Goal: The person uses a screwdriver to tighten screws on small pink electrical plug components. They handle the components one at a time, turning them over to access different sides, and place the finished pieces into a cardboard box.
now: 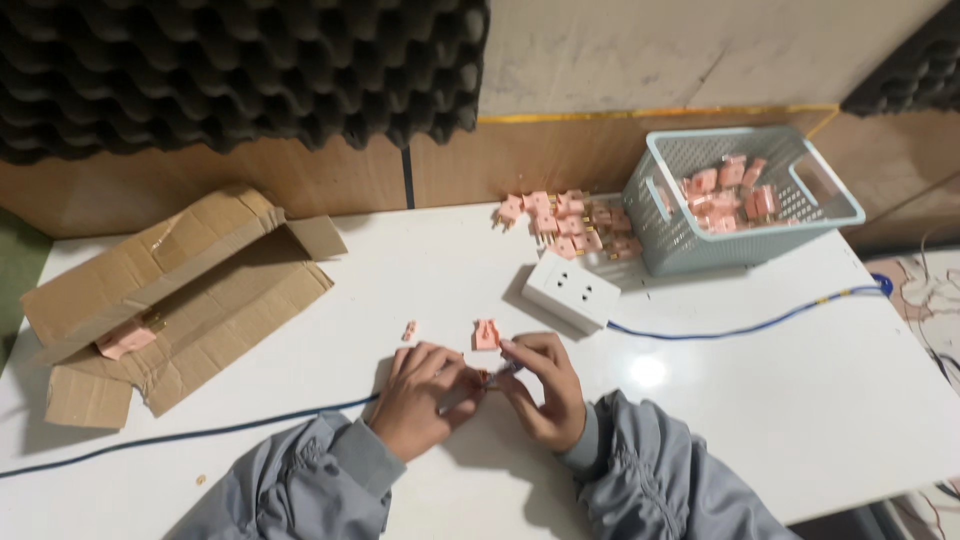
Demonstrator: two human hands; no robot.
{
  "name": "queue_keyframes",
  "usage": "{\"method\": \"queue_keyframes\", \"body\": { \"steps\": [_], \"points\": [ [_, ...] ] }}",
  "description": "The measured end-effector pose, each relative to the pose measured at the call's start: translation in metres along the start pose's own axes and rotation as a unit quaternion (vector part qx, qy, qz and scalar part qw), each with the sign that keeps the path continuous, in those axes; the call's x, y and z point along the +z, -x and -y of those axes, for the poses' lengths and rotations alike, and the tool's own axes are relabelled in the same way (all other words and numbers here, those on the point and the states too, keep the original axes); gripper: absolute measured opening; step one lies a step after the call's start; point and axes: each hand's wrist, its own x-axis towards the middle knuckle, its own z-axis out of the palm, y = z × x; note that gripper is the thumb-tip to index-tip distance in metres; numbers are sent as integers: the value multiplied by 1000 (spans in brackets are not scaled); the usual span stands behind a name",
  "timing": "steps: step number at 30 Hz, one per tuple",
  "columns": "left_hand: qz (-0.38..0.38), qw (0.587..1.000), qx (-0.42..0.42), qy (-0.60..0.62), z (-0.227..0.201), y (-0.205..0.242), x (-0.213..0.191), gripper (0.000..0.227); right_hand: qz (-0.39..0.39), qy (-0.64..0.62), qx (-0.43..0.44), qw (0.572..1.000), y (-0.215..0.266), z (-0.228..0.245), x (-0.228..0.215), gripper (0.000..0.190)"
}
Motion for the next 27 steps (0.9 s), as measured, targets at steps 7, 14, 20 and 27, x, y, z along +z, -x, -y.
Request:
{"method": "queue_keyframes", "body": {
  "steps": [7, 14, 20, 27],
  "points": [
    [-23, 999, -14, 33, -4, 0, -5, 18, -15, -27, -7, 999, -10, 12, 2, 46],
    [-4, 1000, -17, 26, -1, 2, 0, 19, -21, -4, -5, 1000, -4, 5, 6, 48],
    [-1, 1000, -17, 17, -1, 0, 1, 20, -14, -11, -2, 1000, -8, 8, 3, 46],
    [-18, 1000, -8, 19, -3, 1, -2, 14, -8, -24, 2, 1000, -8, 11, 3, 45]
  ]
}}
